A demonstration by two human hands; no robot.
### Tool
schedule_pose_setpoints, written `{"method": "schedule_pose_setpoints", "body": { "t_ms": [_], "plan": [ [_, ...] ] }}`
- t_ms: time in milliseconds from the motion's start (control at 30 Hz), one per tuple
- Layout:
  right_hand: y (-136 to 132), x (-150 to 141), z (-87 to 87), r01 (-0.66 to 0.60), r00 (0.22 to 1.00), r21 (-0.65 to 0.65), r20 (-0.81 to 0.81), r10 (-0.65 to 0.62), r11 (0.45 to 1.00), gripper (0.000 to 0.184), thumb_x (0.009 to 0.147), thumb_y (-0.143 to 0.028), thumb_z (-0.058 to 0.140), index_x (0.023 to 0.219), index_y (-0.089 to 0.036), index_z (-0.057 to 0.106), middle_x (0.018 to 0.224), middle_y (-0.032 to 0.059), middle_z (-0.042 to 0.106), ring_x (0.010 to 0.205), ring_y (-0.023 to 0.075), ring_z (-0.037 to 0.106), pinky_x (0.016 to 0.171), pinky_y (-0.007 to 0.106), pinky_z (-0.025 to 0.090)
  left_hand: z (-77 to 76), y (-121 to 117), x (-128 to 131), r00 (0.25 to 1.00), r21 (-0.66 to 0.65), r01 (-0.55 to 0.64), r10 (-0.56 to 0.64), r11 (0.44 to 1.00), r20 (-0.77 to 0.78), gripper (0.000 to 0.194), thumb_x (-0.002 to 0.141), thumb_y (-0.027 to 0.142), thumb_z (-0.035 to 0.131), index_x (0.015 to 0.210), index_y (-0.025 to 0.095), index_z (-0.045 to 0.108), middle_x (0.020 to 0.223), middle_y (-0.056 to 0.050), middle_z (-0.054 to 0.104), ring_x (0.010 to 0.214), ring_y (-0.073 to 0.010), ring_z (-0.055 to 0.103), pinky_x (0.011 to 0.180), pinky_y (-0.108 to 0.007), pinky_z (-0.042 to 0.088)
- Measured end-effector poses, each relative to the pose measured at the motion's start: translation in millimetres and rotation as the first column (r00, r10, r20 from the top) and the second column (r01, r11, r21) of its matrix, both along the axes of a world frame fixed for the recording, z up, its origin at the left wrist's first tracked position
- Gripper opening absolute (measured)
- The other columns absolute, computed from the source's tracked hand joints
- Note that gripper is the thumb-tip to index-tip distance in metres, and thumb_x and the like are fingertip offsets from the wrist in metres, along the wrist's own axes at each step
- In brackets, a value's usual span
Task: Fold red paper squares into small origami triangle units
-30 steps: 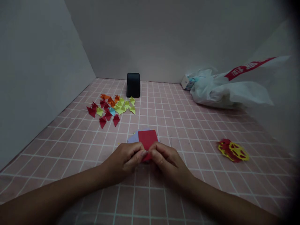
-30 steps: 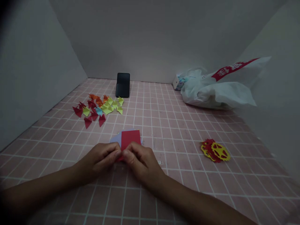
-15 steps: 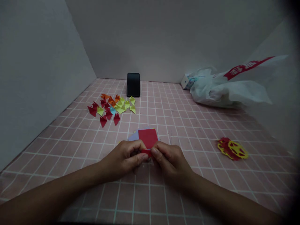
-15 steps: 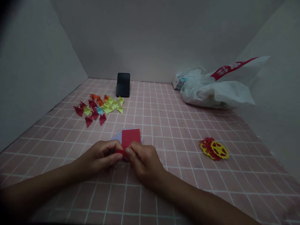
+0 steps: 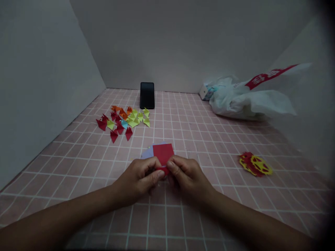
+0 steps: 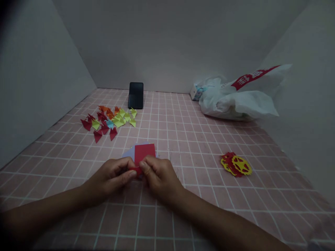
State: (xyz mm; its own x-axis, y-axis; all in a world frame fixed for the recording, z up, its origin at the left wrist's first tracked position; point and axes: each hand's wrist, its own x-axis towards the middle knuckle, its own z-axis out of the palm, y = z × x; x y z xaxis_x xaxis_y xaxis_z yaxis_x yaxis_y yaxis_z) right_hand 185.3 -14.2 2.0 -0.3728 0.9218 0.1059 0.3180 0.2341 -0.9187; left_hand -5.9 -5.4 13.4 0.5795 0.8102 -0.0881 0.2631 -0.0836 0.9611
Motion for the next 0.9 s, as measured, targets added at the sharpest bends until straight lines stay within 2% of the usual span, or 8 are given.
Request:
{"method": "schedule_pose_setpoints", "body": {
  "t_ms": [67, 233, 300, 467, 533, 700, 900],
  "plan": [
    [1.2, -0.1, -1.0, -0.004, 1.000, -0.001, -0.004, 0.004, 1.000, 0.039, 0.099, -0.033, 0.040, 0.063, -0.020, 0.047, 0.055, -0.0027, 0.048, 0.052, 0.0112, 0.045, 0.053, 0.025, 0.034, -1.1, 0.3, 1.1, 0.999, -0.068, -0.022, 0.024, 0.997, 0.029, 0.023, 0.091, 0.035, 0.052, 0.078, 0.016, 0.056, 0.061, 0.003, 0.055, 0.051, -0.0095, 0.050, 0.051, -0.022, 0.040],
    [-3.0, -1.0, -3.2, -0.028, 0.992, 0.279, 0.125, -0.008, 0.960, 0.032, 0.096, -0.024, 0.045, 0.065, -0.021, 0.042, 0.058, -0.0035, 0.043, 0.050, 0.0104, 0.040, 0.052, 0.026, 0.029, 1.2, 0.3, 4.8, 1.000, -0.085, 0.020, -0.019, 0.996, 0.012, 0.020, 0.086, 0.028, 0.056, 0.070, 0.016, 0.054, 0.058, 0.004, 0.052, 0.049, -0.0078, 0.046, 0.049, -0.020, 0.036],
    [-5.0, -1.2, -3.7, -0.024, 0.991, 0.322, 0.130, -0.019, 0.946, 0.030, 0.097, -0.022, 0.044, 0.067, -0.021, 0.042, 0.059, -0.0033, 0.044, 0.050, 0.0104, 0.041, 0.052, 0.026, 0.029, 2.6, -1.0, 5.5, 0.999, -0.057, 0.035, -0.035, 0.998, -0.005, 0.020, 0.087, 0.027, 0.054, 0.070, 0.017, 0.053, 0.055, 0.005, 0.049, 0.048, -0.0078, 0.044, 0.048, -0.020, 0.034],
    [-1.7, -0.4, -2.8, -0.085, 0.996, 0.260, 0.032, 0.079, 0.962, 0.029, 0.098, -0.024, 0.046, 0.069, -0.021, 0.043, 0.059, -0.0041, 0.044, 0.051, 0.0095, 0.042, 0.051, 0.023, 0.030, -3.0, -1.6, 3.5, 1.000, -0.074, -0.020, 0.022, 0.997, 0.023, 0.022, 0.088, 0.032, 0.055, 0.072, 0.018, 0.051, 0.054, 0.006, 0.049, 0.046, -0.0084, 0.044, 0.046, -0.020, 0.033],
    [0.2, -0.2, -1.6, -0.119, 0.993, 0.254, 0.028, 0.115, 0.960, 0.029, 0.096, -0.022, 0.048, 0.068, -0.020, 0.043, 0.059, -0.0045, 0.043, 0.051, 0.0090, 0.041, 0.051, 0.023, 0.030, -6.4, -0.1, 2.5, 1.000, -0.036, 0.026, -0.025, 0.999, 0.018, 0.020, 0.087, 0.029, 0.055, 0.071, 0.017, 0.053, 0.056, 0.004, 0.052, 0.049, -0.0092, 0.047, 0.049, -0.020, 0.036],
    [-1.9, -0.1, 1.5, -0.063, 0.996, 0.348, 0.083, 0.036, 0.935, 0.032, 0.097, -0.019, 0.046, 0.065, -0.020, 0.042, 0.058, -0.0042, 0.042, 0.050, 0.0089, 0.042, 0.052, 0.023, 0.031, -5.4, -0.9, 2.9, 0.996, 0.068, 0.081, -0.083, 0.994, 0.025, 0.028, 0.094, 0.030, 0.046, 0.072, 0.017, 0.056, 0.058, 0.002, 0.057, 0.053, -0.0106, 0.055, 0.054, -0.021, 0.041],
    [-1.7, 0.6, -2.0, -0.071, 0.997, 0.330, 0.045, 0.059, 0.941, 0.033, 0.098, -0.022, 0.044, 0.066, -0.019, 0.042, 0.057, -0.0041, 0.043, 0.049, 0.0084, 0.043, 0.050, 0.021, 0.031, -4.3, -2.4, 4.5, 1.000, 0.115, 0.024, -0.025, 0.993, 0.009, 0.027, 0.093, 0.030, 0.048, 0.071, 0.016, 0.056, 0.055, 0.001, 0.058, 0.051, -0.0107, 0.054, 0.054, -0.020, 0.041]
  ]
}}
